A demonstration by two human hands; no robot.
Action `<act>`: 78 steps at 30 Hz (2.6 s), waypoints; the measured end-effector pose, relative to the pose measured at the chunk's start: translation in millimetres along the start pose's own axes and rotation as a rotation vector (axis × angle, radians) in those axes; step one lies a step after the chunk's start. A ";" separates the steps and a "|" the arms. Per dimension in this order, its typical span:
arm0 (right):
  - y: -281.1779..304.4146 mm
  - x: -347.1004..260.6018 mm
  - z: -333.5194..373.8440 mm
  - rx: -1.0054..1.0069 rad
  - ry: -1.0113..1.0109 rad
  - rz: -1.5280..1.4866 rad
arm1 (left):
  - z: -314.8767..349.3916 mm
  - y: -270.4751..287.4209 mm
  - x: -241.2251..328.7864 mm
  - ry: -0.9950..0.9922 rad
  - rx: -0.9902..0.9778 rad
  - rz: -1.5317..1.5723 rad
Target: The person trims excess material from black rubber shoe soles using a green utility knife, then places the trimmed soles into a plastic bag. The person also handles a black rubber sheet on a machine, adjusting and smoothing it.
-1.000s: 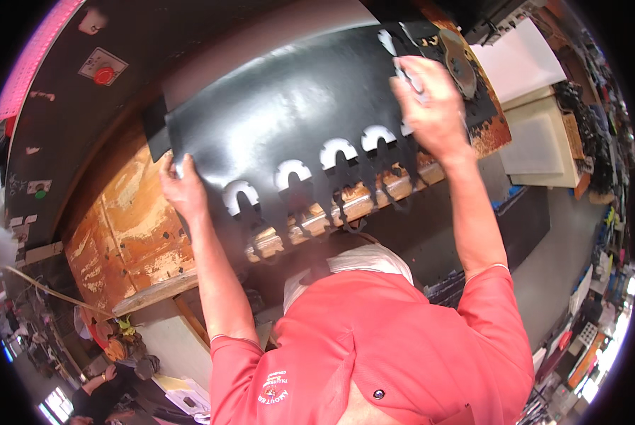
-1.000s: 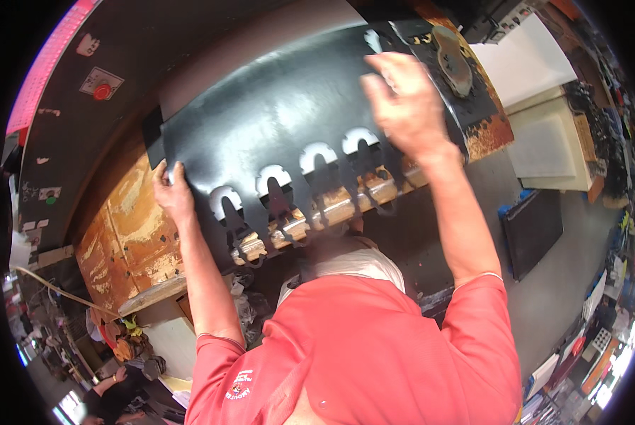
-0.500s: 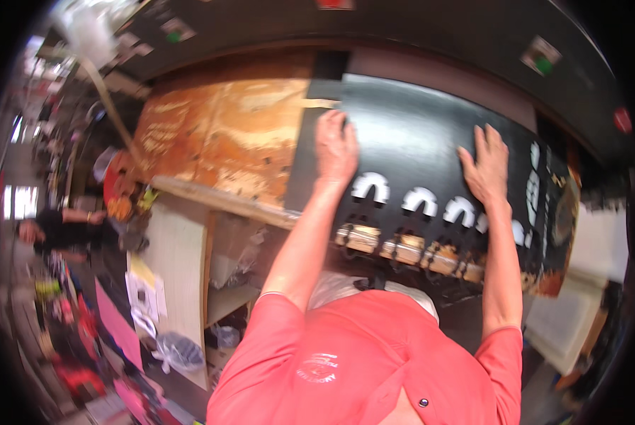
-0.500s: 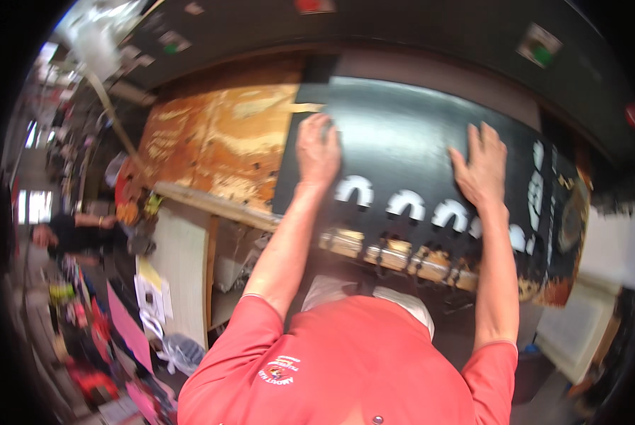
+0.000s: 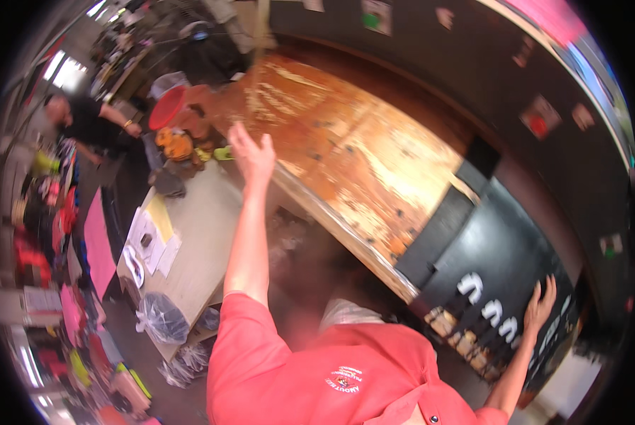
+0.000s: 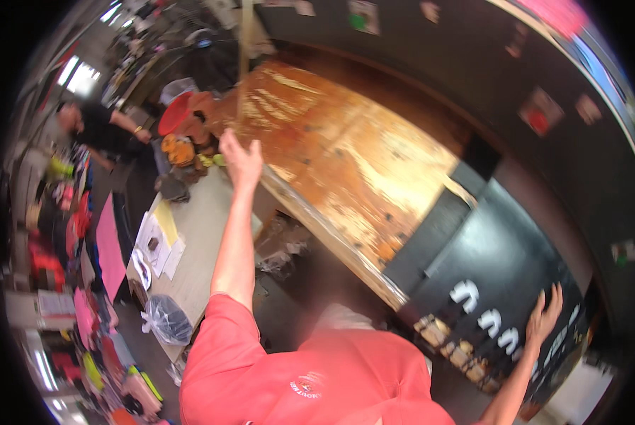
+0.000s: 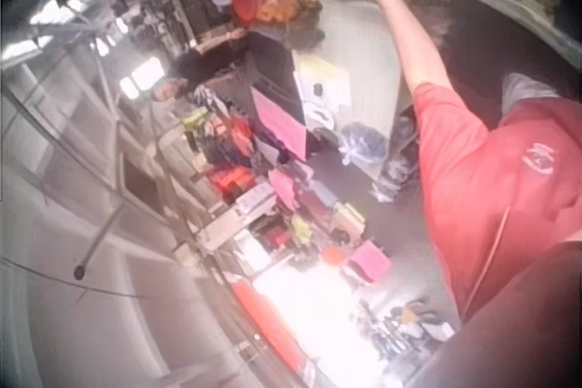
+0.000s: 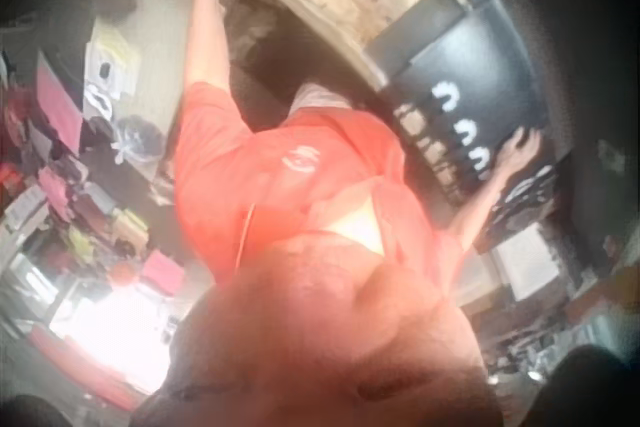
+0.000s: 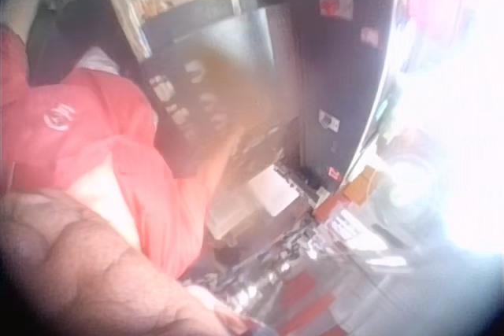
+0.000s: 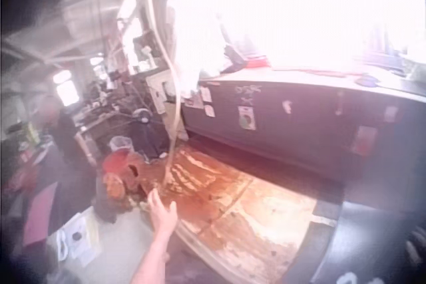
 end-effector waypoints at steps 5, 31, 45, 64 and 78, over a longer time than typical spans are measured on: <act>-3.4 17.9 -4.0 -0.005 0.030 0.052 | -22.9 -27.8 -65.8 0.172 -0.317 -0.047; 18.8 -37.8 4.5 0.057 -0.124 -0.021 | -256.6 195.0 293.3 -0.686 0.544 1.242; 25.3 -45.4 2.7 0.147 -0.037 0.037 | -383.0 -208.6 296.3 -0.388 0.006 0.264; 16.4 -56.0 3.9 0.152 -0.014 -0.036 | 331.3 -0.1 542.9 -1.165 -1.013 0.594; 77.0 21.1 26.0 0.207 -0.124 -0.661 | 324.7 -7.0 510.2 -1.102 -0.976 0.392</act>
Point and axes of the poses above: each hand's wrist, its own z-axis away from the middle knuckle, its own y-axis out of the back of the hand, x = y × z, the point moved 6 cm from there along -z, towards the middle knuckle, and after that the axes turned 2 degrees about -x, right-handed, at the moved point
